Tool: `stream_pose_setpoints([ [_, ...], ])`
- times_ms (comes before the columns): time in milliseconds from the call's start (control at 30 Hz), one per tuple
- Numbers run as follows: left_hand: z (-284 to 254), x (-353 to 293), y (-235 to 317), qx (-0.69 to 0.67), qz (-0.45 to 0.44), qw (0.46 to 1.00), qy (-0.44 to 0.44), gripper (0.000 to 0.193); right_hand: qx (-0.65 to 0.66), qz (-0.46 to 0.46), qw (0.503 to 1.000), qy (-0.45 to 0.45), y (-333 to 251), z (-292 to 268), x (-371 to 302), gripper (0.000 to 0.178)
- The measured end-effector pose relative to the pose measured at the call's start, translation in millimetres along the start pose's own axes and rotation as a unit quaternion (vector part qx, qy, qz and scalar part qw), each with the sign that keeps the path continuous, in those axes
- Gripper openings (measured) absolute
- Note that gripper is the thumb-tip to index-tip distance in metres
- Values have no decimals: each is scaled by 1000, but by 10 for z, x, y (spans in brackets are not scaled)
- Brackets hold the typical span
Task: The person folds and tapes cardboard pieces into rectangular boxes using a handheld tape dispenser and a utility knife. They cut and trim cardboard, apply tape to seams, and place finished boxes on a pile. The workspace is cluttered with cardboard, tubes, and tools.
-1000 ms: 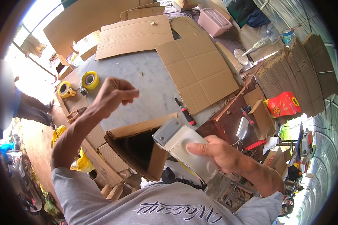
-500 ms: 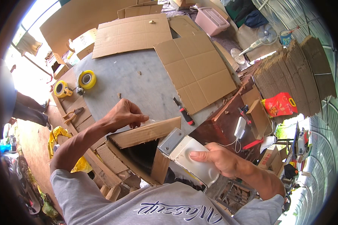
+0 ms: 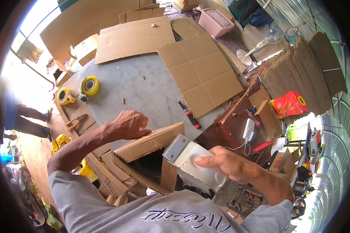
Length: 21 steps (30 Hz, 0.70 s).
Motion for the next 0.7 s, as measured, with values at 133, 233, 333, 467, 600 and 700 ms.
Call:
stream_pose_setpoints([
  [133,-123,-121,-74,-280,70,956,61,21,-6,0,1000,-12,7,-41,18,53],
  [233,-472,-461,470,-274,150,949,46,61,10,-24,1000,-13,-29,-68,40,54],
  [333,-282,-483,709,-204,98,972,-67,74,7,-44,998,-44,55,-8,76,56],
  [467,-317,-520,759,-85,-42,989,-109,63,-8,-79,993,-86,-15,16,71,54],
  [600,-745,-896,1199,41,-66,986,151,80,12,-117,988,-102,63,-119,198,53],
  [700,-495,-1367,1873,172,-96,944,266,113,15,-148,982,-113,118,-117,262,51],
])
Point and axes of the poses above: each hand's wrist, its own x-axis towards the middle knuckle, its own z-axis out of the palm, y = z × x, the point moved 7 cm from there along x, towards the middle knuckle, and after that the axes turned 1 degree about -y, right-handed, at the moved point
